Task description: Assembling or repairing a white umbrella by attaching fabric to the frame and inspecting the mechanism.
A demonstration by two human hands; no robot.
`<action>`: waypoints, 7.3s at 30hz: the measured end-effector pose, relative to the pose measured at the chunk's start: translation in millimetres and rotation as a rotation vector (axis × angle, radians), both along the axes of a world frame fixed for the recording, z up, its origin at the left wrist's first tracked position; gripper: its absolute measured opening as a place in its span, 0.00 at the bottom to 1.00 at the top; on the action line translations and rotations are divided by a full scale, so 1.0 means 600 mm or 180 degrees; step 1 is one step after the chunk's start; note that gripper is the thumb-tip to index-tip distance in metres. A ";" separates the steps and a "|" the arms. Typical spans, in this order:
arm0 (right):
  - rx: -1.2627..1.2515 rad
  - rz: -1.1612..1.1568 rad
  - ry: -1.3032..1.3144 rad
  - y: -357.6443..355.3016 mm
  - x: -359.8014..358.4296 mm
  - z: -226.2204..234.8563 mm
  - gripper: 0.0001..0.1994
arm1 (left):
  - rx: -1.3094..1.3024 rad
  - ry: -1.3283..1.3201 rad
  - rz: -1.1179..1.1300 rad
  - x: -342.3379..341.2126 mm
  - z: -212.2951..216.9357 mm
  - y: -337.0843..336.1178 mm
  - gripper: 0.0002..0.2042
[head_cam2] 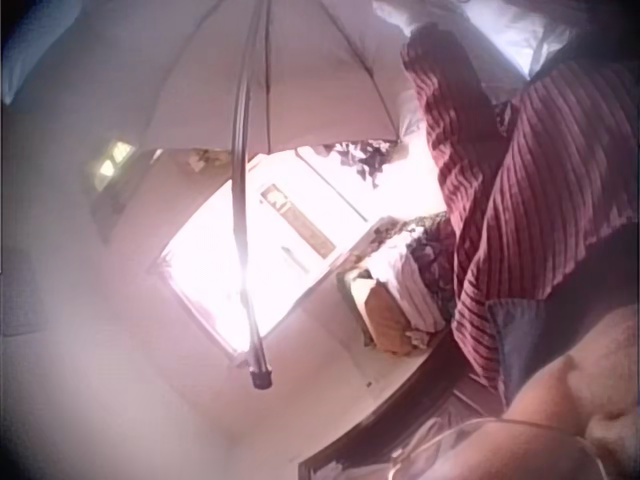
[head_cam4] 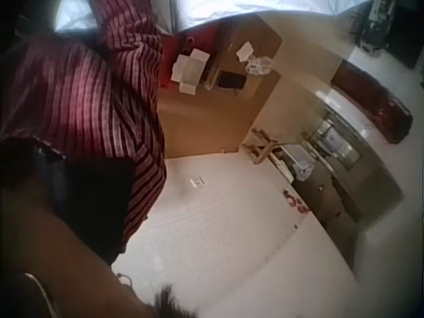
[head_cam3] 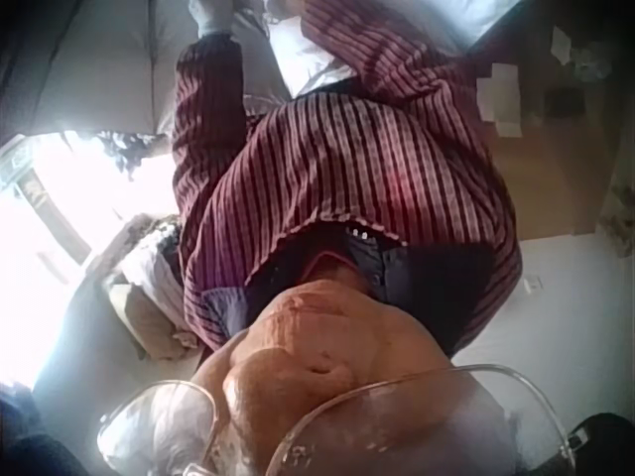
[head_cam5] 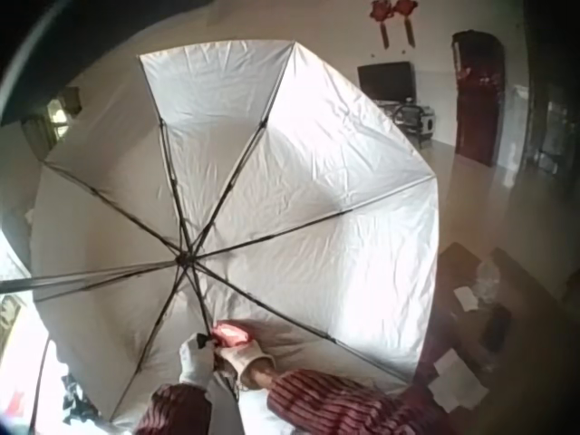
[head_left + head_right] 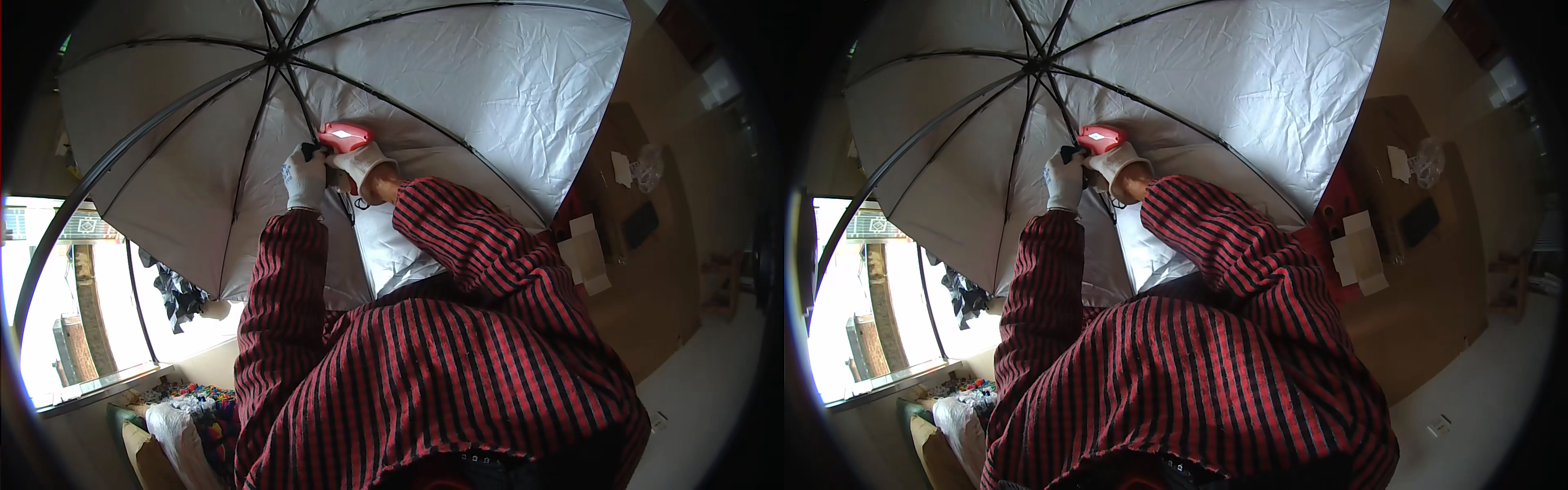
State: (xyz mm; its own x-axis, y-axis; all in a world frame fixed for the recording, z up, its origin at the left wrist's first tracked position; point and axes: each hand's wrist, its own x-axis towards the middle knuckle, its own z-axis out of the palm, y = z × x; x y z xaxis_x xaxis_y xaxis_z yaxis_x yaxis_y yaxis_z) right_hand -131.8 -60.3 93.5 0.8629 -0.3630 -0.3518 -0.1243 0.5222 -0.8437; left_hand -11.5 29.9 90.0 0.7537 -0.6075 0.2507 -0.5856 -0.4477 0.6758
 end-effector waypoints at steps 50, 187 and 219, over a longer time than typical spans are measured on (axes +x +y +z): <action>0.1026 0.0879 -0.0139 -0.053 -0.025 0.043 0.10 | -0.0101 0.0740 -0.0281 -0.026 0.038 0.031 0.08; 0.2432 0.1293 0.0579 0.087 -0.145 -0.173 0.09 | 0.1047 0.2577 -0.0579 0.005 -0.092 0.077 0.07; 0.1886 0.1124 0.1143 0.093 -0.111 -0.199 0.06 | 0.0822 0.2465 -0.0415 -0.040 -0.053 0.063 0.09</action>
